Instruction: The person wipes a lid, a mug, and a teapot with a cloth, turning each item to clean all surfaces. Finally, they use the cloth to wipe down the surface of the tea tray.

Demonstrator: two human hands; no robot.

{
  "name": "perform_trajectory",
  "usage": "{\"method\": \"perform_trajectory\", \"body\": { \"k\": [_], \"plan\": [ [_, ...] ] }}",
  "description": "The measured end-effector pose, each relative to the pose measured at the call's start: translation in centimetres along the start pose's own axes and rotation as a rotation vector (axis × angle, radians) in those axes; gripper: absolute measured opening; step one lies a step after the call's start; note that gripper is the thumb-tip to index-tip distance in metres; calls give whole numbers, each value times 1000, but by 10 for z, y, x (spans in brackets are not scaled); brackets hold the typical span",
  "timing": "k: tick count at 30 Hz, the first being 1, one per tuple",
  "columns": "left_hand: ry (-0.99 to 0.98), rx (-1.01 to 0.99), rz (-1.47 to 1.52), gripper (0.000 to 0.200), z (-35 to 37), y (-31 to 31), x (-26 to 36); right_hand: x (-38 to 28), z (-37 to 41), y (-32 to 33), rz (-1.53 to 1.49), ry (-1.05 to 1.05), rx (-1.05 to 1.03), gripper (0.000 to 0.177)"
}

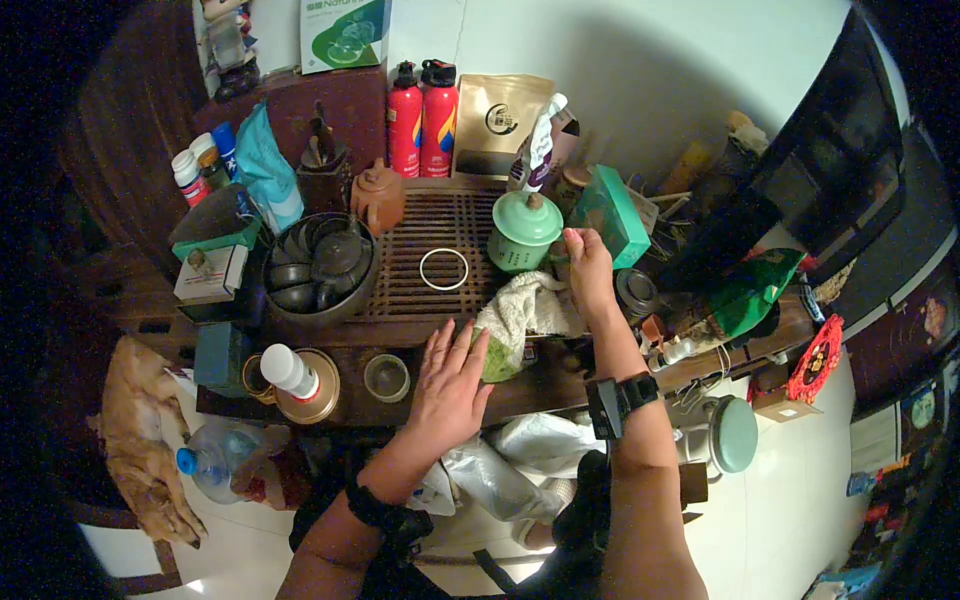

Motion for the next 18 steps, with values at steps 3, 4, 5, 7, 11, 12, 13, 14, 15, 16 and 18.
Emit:
{"method": "perform_trajectory", "body": {
  "k": [3, 4, 5, 7, 11, 12, 13, 14, 15, 16, 18],
  "plan": [
    [0, -5, -7, 67, -1, 1, 2, 11, -4, -2, -17, 41, -14, 32],
    [-1, -9, 8, 67, -1, 0, 1, 13, -5, -3, -37, 49, -23, 32],
    [-4, -13, 24, 66, -2, -1, 0, 17, -5, -2, -50, 7, -34, 32],
    [-6, -13, 54, 66, -4, -2, -2, 19, -4, 0, -74, -76, -57, 32],
    [4, 17, 142, 62, -6, -1, -1, -7, 6, 12, 34, 14, 73, 31],
    [7, 29, 172, 61, -7, 0, -1, -17, 14, 19, 154, 138, 163, 31],
    [17, 24, 243, 61, -7, 1, -2, -30, 24, 25, 274, 263, 252, 32],
    [26, 21, 316, 60, -8, 2, -1, -42, 38, 25, 180, 215, 144, 32],
    [36, 17, 388, 60, -8, 3, -1, -49, 55, 22, 87, 165, 36, 34],
    [29, -14, 547, 60, -9, 4, 0, -57, 71, 18, 234, 435, -118, 44],
    [15, -81, 862, 61, -11, 8, 3, -80, 98, 4, 334, 691, -374, 65]
  ]
}}
Point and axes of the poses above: each hand's wrist, its own z-axis away from the middle knuckle, its own y-axis out of the back of the hand, x = y × z, the point moved 4 cm from there along -z, towards the middle knuckle, and after that the axes turned 7 degrees about y, right-handed, at the moved point
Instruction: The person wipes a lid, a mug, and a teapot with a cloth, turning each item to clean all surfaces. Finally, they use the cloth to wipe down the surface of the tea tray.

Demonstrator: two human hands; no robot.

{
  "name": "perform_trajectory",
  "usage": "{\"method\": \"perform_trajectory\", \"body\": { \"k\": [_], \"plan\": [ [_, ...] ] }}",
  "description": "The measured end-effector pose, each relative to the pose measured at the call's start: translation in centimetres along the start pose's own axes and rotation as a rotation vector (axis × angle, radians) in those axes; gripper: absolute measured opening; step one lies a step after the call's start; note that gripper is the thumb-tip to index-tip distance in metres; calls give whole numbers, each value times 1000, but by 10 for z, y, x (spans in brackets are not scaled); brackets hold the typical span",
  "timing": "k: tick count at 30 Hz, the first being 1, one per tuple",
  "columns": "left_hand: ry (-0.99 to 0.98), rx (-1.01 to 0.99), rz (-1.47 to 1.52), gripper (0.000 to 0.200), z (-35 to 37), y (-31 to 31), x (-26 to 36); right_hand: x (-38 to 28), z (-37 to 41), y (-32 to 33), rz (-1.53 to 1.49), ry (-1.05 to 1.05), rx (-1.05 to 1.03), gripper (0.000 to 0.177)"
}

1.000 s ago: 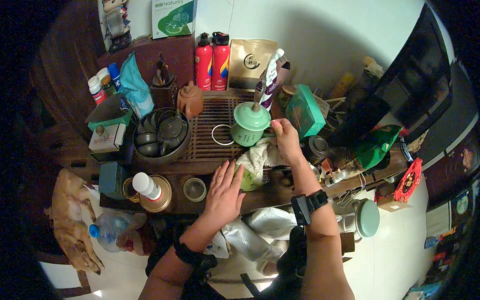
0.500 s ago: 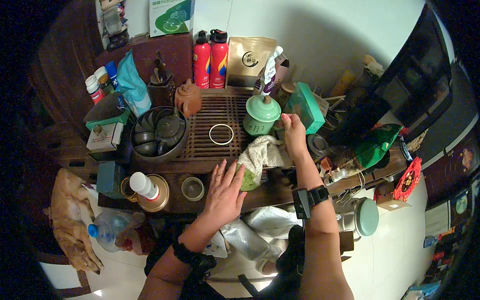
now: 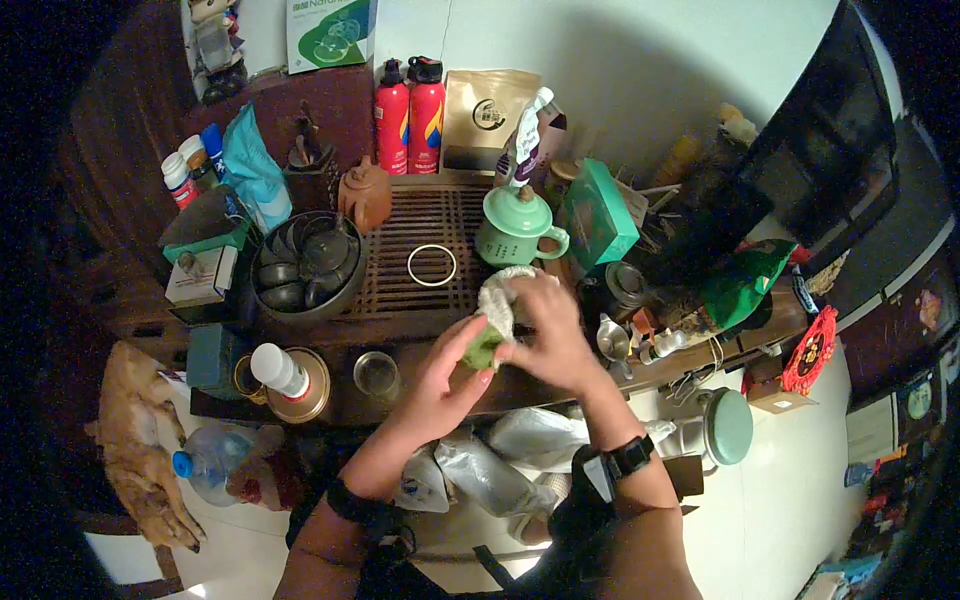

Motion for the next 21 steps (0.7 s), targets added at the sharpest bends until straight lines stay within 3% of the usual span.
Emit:
{"method": "perform_trajectory", "body": {
  "k": [2, 6, 9, 10, 12, 14, 15, 16, 18, 21],
  "plan": [
    [71, -49, 244, 63, 2, 1, 14, -21, 6, -4, 122, 13, -114, 57],
    [-36, -69, 335, 65, 1, 1, 13, 0, 14, -11, -264, -196, 34, 39],
    [-76, 171, -166, 70, 4, 10, 14, -8, -3, -8, -636, -442, 262, 26],
    [-33, 186, -359, 72, 4, 12, 11, -17, -19, 2, -536, -326, 288, 30],
    [58, 220, -743, 75, 6, 17, 6, -7, -37, -12, -884, -416, 445, 33],
    [116, 143, -915, 75, 8, 17, 0, -15, -74, -15, -940, -500, 520, 38],
    [137, 98, -964, 73, 10, 16, -2, -3, -91, -28, -928, -381, 541, 40],
    [160, 51, -1013, 72, 12, 15, -4, 8, -108, -36, -729, -330, 550, 39],
    [121, 97, -974, 67, 14, 13, -11, 18, -148, -54, -794, -365, 539, 39],
    [81, 102, -1018, 62, 14, 13, -14, 49, -189, -69, -266, -480, 428, 43]
  ]
}}
Point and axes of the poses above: each hand's wrist, its own z-axis away from the middle knuckle, its own y-axis out of the back of the hand, x = y × z, the point moved 4 cm from there along -z, towards the middle knuckle, and after that the axes turned 7 degrees about y, right-handed, at the moved point
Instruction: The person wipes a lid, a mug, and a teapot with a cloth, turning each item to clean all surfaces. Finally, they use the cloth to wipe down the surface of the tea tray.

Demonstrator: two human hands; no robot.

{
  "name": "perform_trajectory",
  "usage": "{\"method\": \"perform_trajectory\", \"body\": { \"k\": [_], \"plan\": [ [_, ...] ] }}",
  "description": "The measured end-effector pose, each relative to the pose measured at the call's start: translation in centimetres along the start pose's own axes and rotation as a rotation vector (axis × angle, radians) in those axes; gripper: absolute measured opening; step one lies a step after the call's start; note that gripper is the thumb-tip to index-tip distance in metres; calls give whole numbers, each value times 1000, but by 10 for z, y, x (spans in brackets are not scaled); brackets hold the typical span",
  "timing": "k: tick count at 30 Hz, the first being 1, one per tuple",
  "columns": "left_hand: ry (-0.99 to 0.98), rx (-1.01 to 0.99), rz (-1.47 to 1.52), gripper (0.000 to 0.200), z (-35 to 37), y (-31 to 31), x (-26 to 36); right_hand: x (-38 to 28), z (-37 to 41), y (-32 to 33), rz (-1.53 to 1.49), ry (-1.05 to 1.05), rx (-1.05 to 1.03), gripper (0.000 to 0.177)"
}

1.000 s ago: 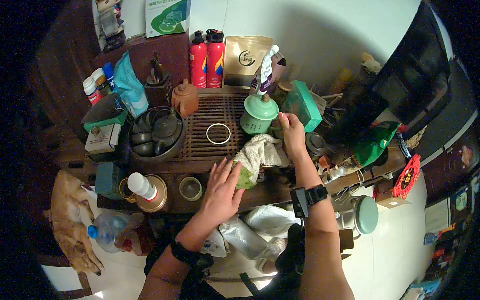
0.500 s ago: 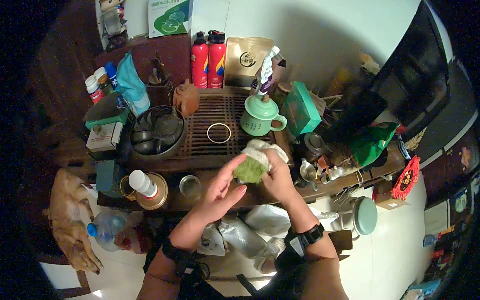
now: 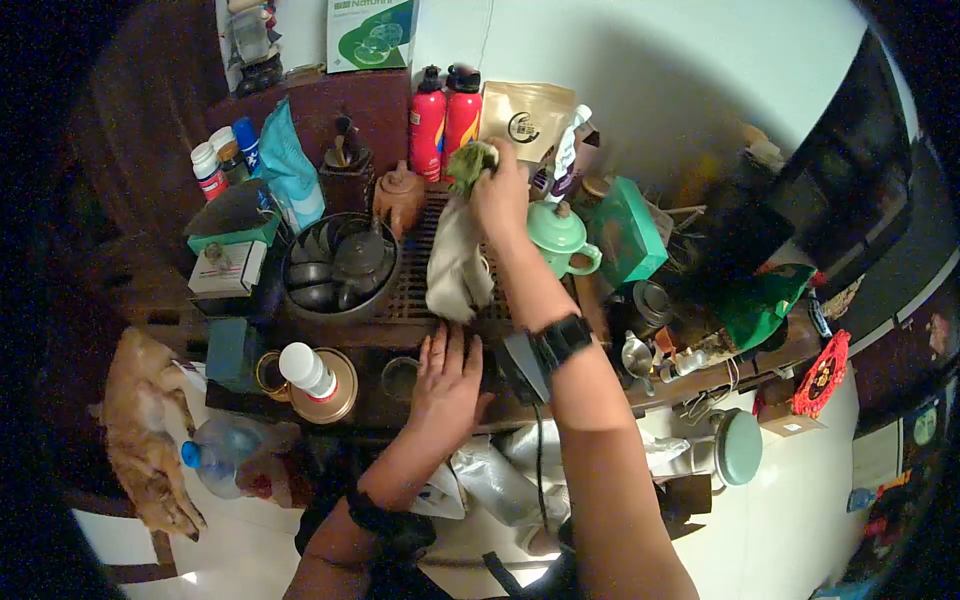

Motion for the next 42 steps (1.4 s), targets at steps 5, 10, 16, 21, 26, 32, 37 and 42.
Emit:
{"method": "perform_trajectory", "body": {
  "k": [5, 10, 16, 21, 26, 32, 37, 42],
  "plan": [
    [-22, 34, -113, 57, 1, -5, -4, 23, -38, -18, 451, -168, -34, 42],
    [16, -3, -125, 65, -1, -11, -7, 78, -27, -69, 757, -261, -420, 60],
    [49, -24, -6, 63, -2, -6, -11, 97, -16, -98, 710, -85, -228, 40],
    [82, -10, 27, 53, 0, -7, -7, 81, -17, -124, 427, 95, -318, 35],
    [99, 71, 124, 50, 1, 3, -5, 77, -18, -138, 245, 250, -462, 34],
    [43, 22, 76, 51, 4, -3, -12, 86, -17, -115, 623, 63, -358, 30],
    [-20, 62, 50, 46, 3, -2, -13, 104, -21, -78, 929, -162, -279, 22],
    [0, 96, 126, 48, 5, 3, -11, 89, -5, -94, 858, 6, -357, 32]
  ]
}}
Point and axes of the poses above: each hand's wrist, its own z-axis away from the middle knuckle, its own y-axis out of the back of the hand, x = y × z, the point moved 4 cm from there along -z, towards the middle knuckle, and after that the axes turned 7 degrees about y, right-handed, at the moved point
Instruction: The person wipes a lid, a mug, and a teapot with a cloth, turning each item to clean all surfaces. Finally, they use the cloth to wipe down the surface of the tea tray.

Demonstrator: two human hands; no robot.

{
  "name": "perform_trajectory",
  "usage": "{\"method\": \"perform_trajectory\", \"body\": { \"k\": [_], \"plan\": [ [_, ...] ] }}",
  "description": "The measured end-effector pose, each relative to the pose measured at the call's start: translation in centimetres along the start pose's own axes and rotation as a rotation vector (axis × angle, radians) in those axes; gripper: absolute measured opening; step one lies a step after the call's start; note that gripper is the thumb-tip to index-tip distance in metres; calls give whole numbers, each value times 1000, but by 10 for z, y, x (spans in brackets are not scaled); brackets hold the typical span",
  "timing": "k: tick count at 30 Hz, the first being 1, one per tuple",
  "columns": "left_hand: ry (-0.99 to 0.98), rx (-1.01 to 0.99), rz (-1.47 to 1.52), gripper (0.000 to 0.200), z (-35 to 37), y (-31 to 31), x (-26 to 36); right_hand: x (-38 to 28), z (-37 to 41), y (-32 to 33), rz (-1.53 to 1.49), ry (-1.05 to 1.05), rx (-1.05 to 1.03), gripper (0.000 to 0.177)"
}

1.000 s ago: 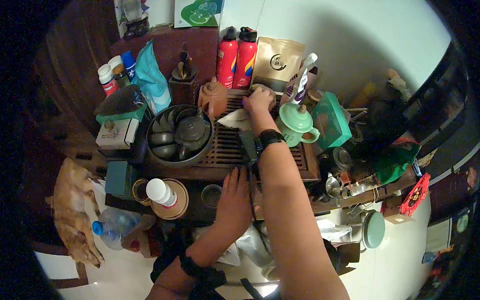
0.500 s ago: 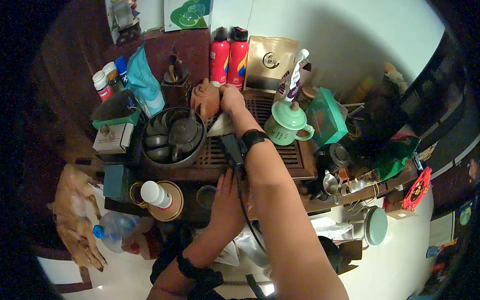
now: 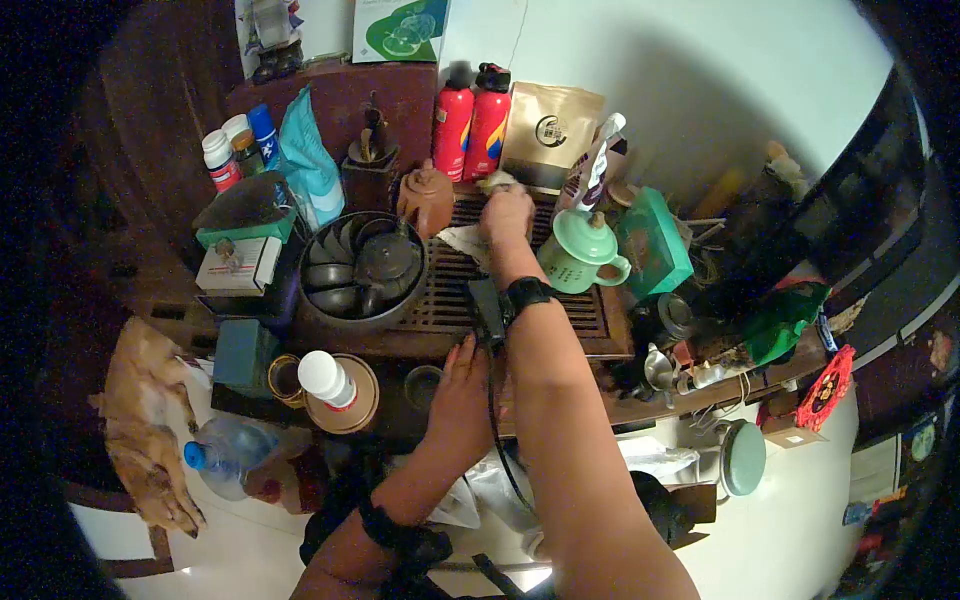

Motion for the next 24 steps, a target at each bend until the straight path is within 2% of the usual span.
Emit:
{"method": "perform_trajectory", "body": {
  "k": [2, 3, 4, 7, 10, 12, 14, 16, 19, 20, 24],
  "plan": [
    [-63, -65, -126, 47, -1, -6, -2, -4, 0, -7, -142, 330, 34, 36],
    [-63, -38, -93, 45, -2, -6, -2, -5, 4, -9, -206, 511, 80, 37],
    [-63, -12, -59, 43, -1, -5, -2, -5, 11, -2, -220, 518, 81, 35],
    [-77, -7, -49, 40, -2, -1, -1, 1, 24, 20, -64, 103, -126, 33],
    [-87, -16, -44, 38, -2, 0, 0, -5, 44, 33, 66, 56, -174, 26],
    [-83, -46, -73, 37, -2, 1, 3, -15, 61, 41, 114, 62, -276, 31],
    [-72, -108, -158, 38, -3, 3, 3, -12, 68, 41, 81, 84, -188, 36],
    [-92, -61, -114, 37, -2, 1, -1, 2, 59, 23, 37, 91, -119, 45],
    [-72, 14, -40, 37, 0, -5, -3, 12, 28, 6, 58, -122, -91, 45],
    [-66, 41, -14, 36, -1, -4, -4, 10, 22, 5, 70, -156, -153, 41],
    [-39, -19, -86, 36, -1, -4, -3, -15, 16, 15, 48, 50, -139, 30]
  ]
}}
Point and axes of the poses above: each hand's wrist, its own z-axis away from the middle knuckle, its own y-axis out of the back of the hand, x = y × z, the point moved 4 cm from there along -z, towards the middle knuckle, and after that the axes turned 7 degrees about y, right-handed, at the moved point
